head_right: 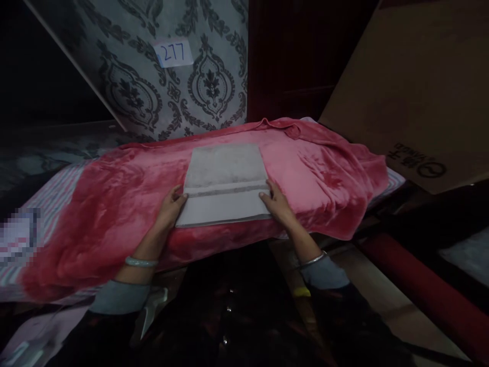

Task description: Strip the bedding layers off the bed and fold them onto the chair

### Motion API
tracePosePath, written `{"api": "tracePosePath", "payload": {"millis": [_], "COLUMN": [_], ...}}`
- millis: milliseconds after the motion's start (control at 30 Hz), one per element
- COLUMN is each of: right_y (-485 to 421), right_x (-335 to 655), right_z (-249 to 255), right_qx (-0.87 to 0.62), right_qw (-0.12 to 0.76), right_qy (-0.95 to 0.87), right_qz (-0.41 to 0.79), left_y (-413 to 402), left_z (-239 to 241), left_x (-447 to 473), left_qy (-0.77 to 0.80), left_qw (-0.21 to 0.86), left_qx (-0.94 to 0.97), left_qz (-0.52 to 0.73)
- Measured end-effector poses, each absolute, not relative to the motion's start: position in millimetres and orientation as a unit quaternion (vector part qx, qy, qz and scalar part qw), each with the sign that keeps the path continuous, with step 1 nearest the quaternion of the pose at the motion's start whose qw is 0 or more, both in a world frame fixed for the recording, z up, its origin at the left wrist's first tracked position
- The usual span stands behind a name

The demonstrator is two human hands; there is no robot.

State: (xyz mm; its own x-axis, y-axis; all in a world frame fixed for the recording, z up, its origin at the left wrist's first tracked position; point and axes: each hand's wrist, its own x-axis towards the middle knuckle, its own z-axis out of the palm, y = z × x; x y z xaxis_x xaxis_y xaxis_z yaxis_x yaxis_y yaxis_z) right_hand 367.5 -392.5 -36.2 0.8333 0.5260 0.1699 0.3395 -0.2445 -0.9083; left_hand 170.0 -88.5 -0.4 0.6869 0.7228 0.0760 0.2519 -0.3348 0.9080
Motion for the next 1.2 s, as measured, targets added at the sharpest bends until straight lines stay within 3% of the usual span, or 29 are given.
{"api": "tracePosePath", "payload": {"millis": [100, 167, 500, 600, 700, 900, 1200], "right_y": [-386.3, -385.0, -400.6, -373.6, -339.1, -327.9, -388.1], "right_x": [360.3, 359.9, 351.9, 339.1, 324.2, 312.7, 304.1], "right_z": [-27.8, -24.5, -7.4, 12.1, 22.6, 4.6, -16.4], "right_qx": [-0.753, -0.752, -0.890, -0.875, -0.866, -0.874, -0.820], "right_qw": [0.590, 0.588, 0.313, 0.262, 0.211, 0.095, 0.160], "right_qy": [-0.264, -0.262, -0.330, -0.388, -0.432, -0.476, -0.545], "right_qz": [0.124, 0.141, -0.023, -0.124, -0.138, -0.036, -0.071], "left_y": [-98.2, -100.8, -95.3, -116.1, -146.9, -169.6, -154.1], "left_z": [5.2, 8.8, 33.4, 47.3, 48.3, 19.8, 7.2], "left_x": [165.8, 165.9, 156.7, 176.7, 201.4, 210.0, 151.6], "left_qy": [0.318, 0.318, 0.321, 0.241, 0.126, 0.081, -0.030], "left_qw": [0.584, 0.572, 0.199, 0.094, 0.045, 0.053, 0.091], "left_qx": [0.713, 0.724, 0.916, 0.949, 0.976, 0.995, 0.992], "left_qz": [0.220, 0.218, 0.131, 0.180, 0.171, 0.029, 0.086]}}
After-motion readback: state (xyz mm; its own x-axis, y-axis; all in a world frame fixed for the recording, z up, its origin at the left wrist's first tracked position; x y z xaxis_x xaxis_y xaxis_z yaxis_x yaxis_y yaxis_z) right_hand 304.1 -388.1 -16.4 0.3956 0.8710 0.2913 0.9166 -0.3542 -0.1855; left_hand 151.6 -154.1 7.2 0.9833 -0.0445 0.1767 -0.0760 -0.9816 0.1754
